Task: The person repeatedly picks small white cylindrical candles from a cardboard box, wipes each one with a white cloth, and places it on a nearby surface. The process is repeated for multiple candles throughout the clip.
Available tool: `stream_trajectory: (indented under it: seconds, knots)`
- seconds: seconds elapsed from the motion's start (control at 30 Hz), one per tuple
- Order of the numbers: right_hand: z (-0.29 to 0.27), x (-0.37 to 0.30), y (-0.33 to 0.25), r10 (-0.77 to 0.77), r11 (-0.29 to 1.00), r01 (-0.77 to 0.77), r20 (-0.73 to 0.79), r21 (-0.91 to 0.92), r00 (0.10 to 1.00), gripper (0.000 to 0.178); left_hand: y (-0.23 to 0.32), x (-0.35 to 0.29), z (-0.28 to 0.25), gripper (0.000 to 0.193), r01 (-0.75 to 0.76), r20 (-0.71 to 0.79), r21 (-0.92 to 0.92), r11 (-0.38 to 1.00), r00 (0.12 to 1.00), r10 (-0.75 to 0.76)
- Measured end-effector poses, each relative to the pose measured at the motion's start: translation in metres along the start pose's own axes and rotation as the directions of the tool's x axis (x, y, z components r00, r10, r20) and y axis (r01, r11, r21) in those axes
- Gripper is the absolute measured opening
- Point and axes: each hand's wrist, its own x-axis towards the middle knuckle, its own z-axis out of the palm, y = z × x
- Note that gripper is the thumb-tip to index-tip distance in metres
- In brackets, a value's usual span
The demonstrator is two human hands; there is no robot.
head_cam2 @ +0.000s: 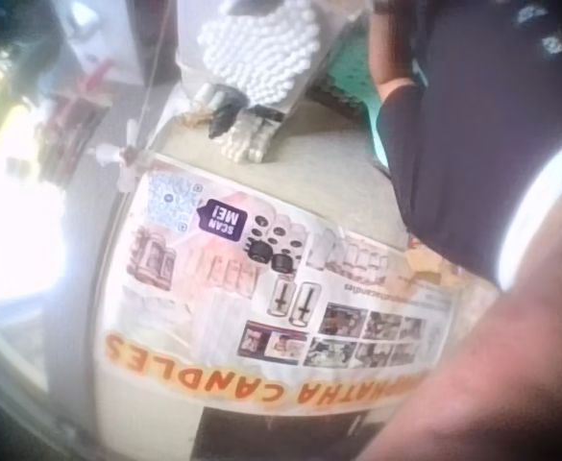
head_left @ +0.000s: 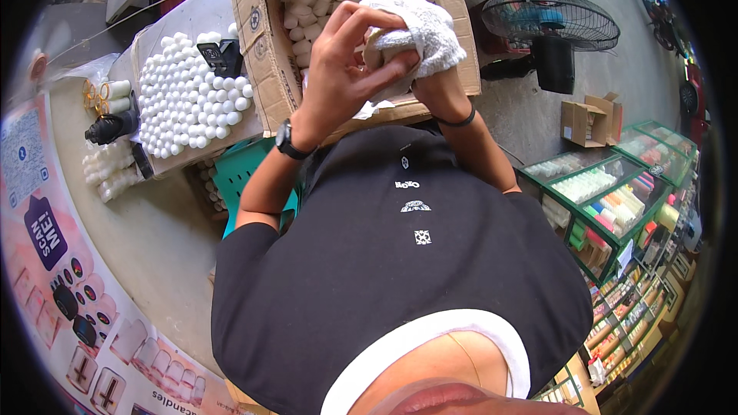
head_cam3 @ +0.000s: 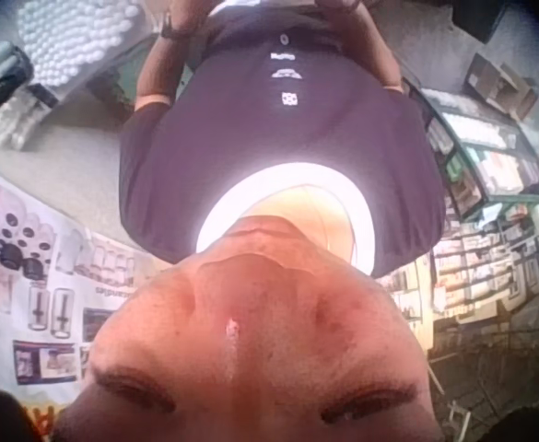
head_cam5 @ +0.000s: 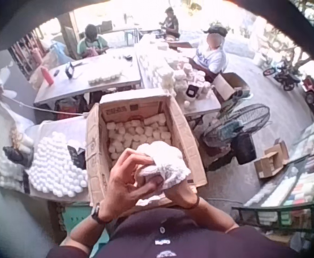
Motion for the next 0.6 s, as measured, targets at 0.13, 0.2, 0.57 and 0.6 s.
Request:
stream_trajectory:
  seconds: [0.13,0.2,0.57,0.6]
  knots:
    - [0.010,-0.020,0.001,0.125,0.988,-0.121,-0.030,0.100,0.992,0.034,0.000,-0.002,0.008,0.020,-0.080,-0.154,-0.144,0.986,0.986,0.057]
    - [0.011,-0.024,0.006,0.143,0.987,-0.143,0.010,0.076,0.990,0.043,-0.002,-0.001,0.011,0.015,-0.176,-0.244,-0.076,0.982,0.958,0.153]
    - [0.013,-0.027,0.013,0.555,0.257,-0.294,0.108,0.920,0.825,0.051,-0.033,0.001,0.023,0.013,0.084,-0.422,-0.087,0.993,0.900,-0.113]
    - [0.011,-0.028,0.013,0.572,0.243,-0.330,0.140,0.912,0.808,0.056,-0.041,-0.002,0.020,0.023,0.096,-0.412,-0.157,0.983,0.898,-0.154]
